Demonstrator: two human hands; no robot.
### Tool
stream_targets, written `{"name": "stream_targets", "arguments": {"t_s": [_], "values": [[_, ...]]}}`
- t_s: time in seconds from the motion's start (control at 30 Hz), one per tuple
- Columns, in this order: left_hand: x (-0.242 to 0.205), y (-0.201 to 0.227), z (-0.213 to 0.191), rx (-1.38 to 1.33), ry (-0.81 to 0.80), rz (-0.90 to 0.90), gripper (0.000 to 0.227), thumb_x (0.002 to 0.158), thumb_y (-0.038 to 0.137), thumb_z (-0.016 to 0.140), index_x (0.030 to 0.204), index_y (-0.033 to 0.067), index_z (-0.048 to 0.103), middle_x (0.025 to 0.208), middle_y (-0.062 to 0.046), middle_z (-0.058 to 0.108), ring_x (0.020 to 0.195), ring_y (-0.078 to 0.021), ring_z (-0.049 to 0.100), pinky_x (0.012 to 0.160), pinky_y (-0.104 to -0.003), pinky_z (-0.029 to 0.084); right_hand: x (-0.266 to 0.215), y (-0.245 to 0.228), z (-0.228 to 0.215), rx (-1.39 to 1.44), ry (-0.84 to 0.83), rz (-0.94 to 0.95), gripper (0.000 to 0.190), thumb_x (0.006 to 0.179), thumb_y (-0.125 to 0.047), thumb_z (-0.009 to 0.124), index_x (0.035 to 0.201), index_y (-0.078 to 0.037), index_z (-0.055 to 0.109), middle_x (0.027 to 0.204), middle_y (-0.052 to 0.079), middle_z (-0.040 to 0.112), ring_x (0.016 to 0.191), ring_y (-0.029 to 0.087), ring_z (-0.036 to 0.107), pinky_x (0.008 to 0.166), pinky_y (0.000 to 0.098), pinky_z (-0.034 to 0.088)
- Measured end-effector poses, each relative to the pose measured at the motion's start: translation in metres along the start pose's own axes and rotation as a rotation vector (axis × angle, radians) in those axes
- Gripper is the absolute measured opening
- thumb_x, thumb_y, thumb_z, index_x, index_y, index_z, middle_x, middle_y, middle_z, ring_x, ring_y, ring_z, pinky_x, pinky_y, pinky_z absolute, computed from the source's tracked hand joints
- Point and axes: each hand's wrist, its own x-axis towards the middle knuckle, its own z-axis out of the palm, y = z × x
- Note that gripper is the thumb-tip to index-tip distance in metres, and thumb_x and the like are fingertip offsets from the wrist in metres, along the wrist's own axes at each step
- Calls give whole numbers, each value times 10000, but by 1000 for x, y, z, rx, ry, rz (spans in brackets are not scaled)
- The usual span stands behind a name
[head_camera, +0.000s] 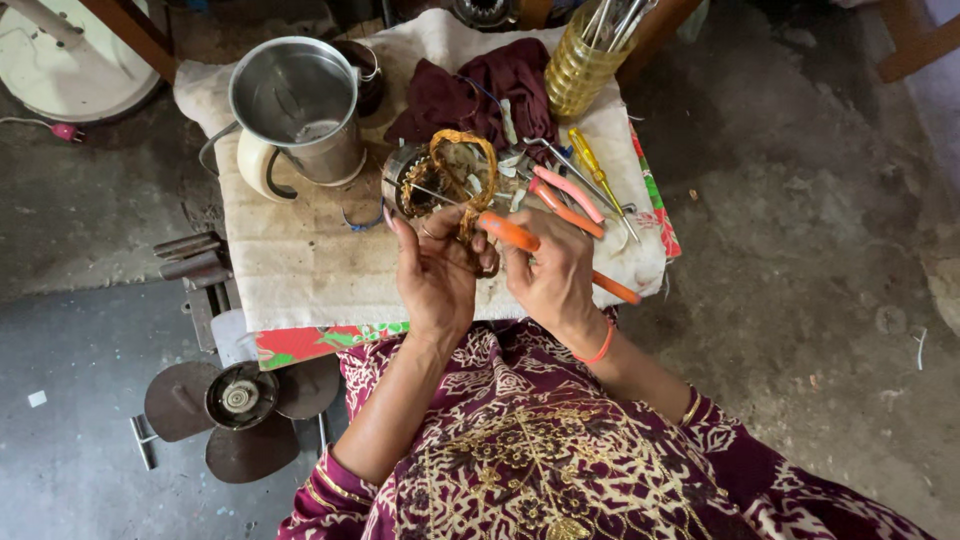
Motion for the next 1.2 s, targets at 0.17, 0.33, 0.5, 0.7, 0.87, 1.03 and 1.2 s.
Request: {"name": "stream_targets", "arguments": {"t_s": [0.17,0.33,0.5,0.7,0.87,1.03,1.2], "values": [[4,-5,-2,204,96,105,282,1056,306,600,1069,45,705,1021,-43,710,903,-128,625,852,-318,500,-4,7,7,-114,90,-234,140,910,-70,708,1015,-47,618,901,117,672,844,318,668,767,443,529],[10,-11,-10,278,111,196,200,1044,151,660,872,54,691,842,9,669,733,-54,546,691,-234,447,-11,1,11,-141,83,-196,180,901,-92,739,1011,-35,608,896,127,670,768,327,615,667,431,488],[15,-12,-14,368,180,219,275,1041,148,663,779,79,614,729,31,607,620,-37,487,563,-216,390,-14,-1,17,-144,67,-137,147,902,-30,675,1029,-33,601,863,121,644,779,327,624,681,442,486],[19,-11,-16,428,229,216,205,990,124,687,804,83,613,689,14,597,541,-50,456,454,-229,328,-13,1,21,-186,48,-110,161,879,-3,668,1030,-26,616,873,128,663,779,332,631,690,443,493],[15,-4,-7,225,226,110,324,1058,273,623,816,58,636,640,1,572,505,-95,474,439,-265,369,-2,9,16,44,48,-39,158,939,6,627,1045,-60,725,895,97,750,745,220,693,737,420,529],[6,17,-3,33,182,79,159,975,89,631,1076,6,723,928,-77,699,797,-153,618,693,-320,500,6,61,-14,662,150,459,202,1013,-178,679,1036,22,691,824,87,769,590,133,623,485,309,450],[-2,17,-12,107,-17,144,238,1005,6,674,1239,26,714,1087,-107,727,959,-193,671,836,-384,538,19,144,14,625,-175,656,230,957,-194,731,1026,8,644,811,49,662,770,142,680,614,309,491]]}}
